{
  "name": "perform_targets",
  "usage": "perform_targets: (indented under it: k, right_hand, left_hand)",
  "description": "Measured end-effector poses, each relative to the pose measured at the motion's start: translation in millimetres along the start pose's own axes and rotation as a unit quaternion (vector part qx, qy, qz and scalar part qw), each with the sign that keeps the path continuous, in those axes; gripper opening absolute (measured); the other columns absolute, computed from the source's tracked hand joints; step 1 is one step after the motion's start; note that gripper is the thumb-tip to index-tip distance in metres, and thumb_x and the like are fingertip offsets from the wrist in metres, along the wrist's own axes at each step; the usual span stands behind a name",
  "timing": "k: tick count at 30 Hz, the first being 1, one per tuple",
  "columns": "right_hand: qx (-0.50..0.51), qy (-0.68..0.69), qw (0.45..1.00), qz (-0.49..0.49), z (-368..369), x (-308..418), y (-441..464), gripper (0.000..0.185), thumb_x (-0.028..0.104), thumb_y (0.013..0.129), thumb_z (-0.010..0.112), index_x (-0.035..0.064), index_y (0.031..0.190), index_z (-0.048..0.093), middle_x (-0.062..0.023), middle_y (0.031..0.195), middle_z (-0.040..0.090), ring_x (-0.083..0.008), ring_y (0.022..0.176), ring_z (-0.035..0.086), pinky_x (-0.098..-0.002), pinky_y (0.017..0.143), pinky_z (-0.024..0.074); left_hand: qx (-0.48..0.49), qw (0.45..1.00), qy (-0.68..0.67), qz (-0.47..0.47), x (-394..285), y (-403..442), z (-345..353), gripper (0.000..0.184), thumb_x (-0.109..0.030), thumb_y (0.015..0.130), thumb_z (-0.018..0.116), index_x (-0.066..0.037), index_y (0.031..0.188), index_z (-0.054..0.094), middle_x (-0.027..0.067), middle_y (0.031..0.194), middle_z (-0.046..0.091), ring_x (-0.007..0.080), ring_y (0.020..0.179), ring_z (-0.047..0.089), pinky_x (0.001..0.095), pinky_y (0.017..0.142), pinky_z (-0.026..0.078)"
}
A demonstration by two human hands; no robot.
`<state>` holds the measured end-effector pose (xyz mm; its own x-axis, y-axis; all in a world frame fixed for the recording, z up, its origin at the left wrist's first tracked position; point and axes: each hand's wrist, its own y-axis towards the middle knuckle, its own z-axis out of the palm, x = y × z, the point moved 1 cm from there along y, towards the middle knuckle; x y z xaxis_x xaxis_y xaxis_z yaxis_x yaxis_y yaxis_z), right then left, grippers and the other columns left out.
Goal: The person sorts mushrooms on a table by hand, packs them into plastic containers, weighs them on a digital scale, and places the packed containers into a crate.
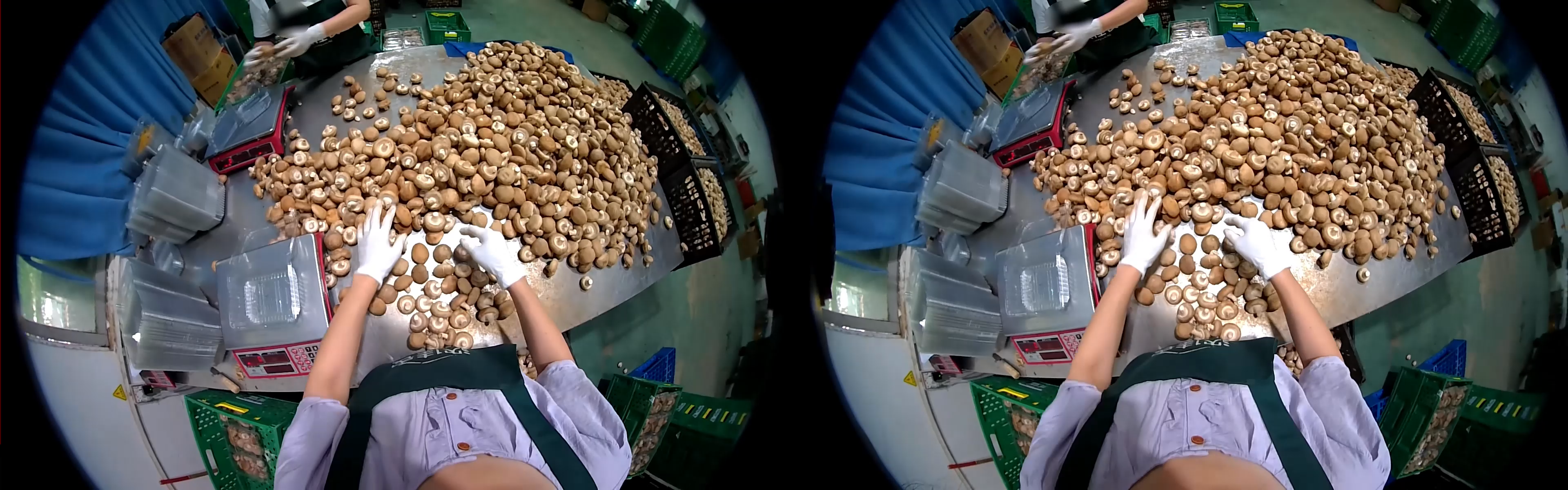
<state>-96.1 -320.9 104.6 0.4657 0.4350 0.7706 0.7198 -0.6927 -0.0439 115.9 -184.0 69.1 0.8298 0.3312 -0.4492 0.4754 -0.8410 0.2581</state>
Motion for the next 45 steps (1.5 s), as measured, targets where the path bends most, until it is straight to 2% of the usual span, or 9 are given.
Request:
perform_targets:
  k: [6,13,15,19,22,26,30,35,45]
  right_hand:
    - [-0.004,-0.18,0.979,-0.094,64.1,-4.2,49.2,0.057,0.025,0.071,0.068,0.0092,0.124,0.05,-0.0162,0.116,0.051,-0.0369,0.108,0.048,-0.0445,0.089,0.0442]
    - [-0.047,-0.157,0.959,-0.233,81.4,-2.6,27.9,0.025,0.019,0.07,0.07,0.0083,0.09,0.058,-0.0115,0.091,0.058,-0.0325,0.091,0.053,-0.0417,0.078,0.0451]
    - [0.076,-0.002,0.992,-0.103,72.6,-0.4,10.7,0.028,0.025,0.075,0.07,0.0051,0.089,0.058,-0.0119,0.08,0.062,-0.0273,0.076,0.06,-0.0374,0.068,0.0486]
    - [0.114,0.188,0.975,0.03,41.7,4.0,-26.4,0.044,0.032,0.081,0.069,0.0057,0.113,0.057,-0.0078,0.1,0.063,-0.0161,0.098,0.059,-0.0284,0.086,0.0467]
    - [0.149,0.43,0.888,0.071,32.2,-39.1,-35.4,0.057,0.025,0.085,0.062,0.0083,0.135,0.042,-0.0101,0.122,0.053,-0.0184,0.106,0.054,-0.0288,0.091,0.0433]
    - [0.147,0.655,0.731,0.123,10.6,-52.3,-39.5,0.042,0.026,0.089,0.055,0.0031,0.124,0.051,-0.0111,0.12,0.056,-0.0188,0.104,0.058,-0.0325,0.092,0.0474]
    - [0.081,0.418,0.882,0.202,-0.8,-60.5,-14.2,0.031,0.026,0.088,0.06,0.0019,0.107,0.062,-0.0057,0.1,0.064,-0.0128,0.088,0.059,-0.0247,0.08,0.046]
    - [-0.039,0.132,0.989,0.05,1.4,-23.0,35.3,0.032,0.023,0.082,0.065,0.0053,0.108,0.064,-0.0106,0.101,0.067,-0.0167,0.091,0.064,-0.028,0.08,0.0492]
    - [-0.061,-0.287,0.951,-0.097,49.5,-1.3,91.5,0.036,0.014,0.072,0.066,0.0064,0.105,0.054,-0.0185,0.093,0.054,-0.0349,0.082,0.061,-0.0422,0.068,0.0517]
  left_hand:
    - [0.047,0.991,0.123,-0.029,-2.4,24.1,12.4,0.062,-0.042,0.074,0.067,-0.019,0.129,0.05,0.0124,0.147,0.027,0.0342,0.123,0.039,0.0498,0.094,0.038]
    - [-0.023,0.993,0.033,-0.11,3.5,-46.0,-1.3,0.052,-0.037,0.075,0.067,-0.012,0.118,0.054,0.0143,0.124,0.049,0.0355,0.105,0.051,0.0456,0.085,0.046]
    - [-0.059,0.994,0.041,-0.08,-4.4,-72.5,-5.4,0.052,-0.034,0.075,0.068,-0.01,0.119,0.054,0.0157,0.123,0.049,0.0356,0.105,0.05,0.0446,0.087,0.044]
    - [-0.08,0.995,-0.019,-0.059,-9.0,-113.7,-11.5,0.054,-0.022,0.07,0.073,-0.005,0.118,0.054,0.0169,0.12,0.053,0.0356,0.109,0.05,0.0418,0.094,0.041]
    - [-0.062,0.997,-0.015,-0.05,-3.6,-130.9,-16.8,0.056,-0.017,0.07,0.072,-0.004,0.121,0.052,0.0168,0.122,0.053,0.0346,0.109,0.051,0.0416,0.093,0.041]
    - [-0.062,0.989,-0.096,-0.095,11.0,-133.2,-20.6,0.054,-0.006,0.074,0.065,-0.005,0.126,0.05,0.017,0.124,0.052,0.0305,0.107,0.054,0.0383,0.092,0.043]
    - [-0.096,0.979,-0.156,-0.086,15.7,-97.9,-30.4,0.039,0.0,0.078,0.058,-0.003,0.117,0.057,0.0159,0.121,0.055,0.0296,0.111,0.055,0.0338,0.094,0.044]
    - [-0.01,0.996,-0.048,-0.07,1.7,-40.3,-23.5,0.041,-0.019,0.079,0.062,-0.005,0.117,0.058,0.0158,0.127,0.052,0.0326,0.118,0.048,0.0399,0.1,0.038]
    - [0.174,0.98,0.092,0.035,-5.3,-0.3,48.8,0.033,-0.025,0.08,0.058,-0.016,0.112,0.059,0.0083,0.119,0.053,0.0281,0.118,0.046,0.0524,0.106,0.024]
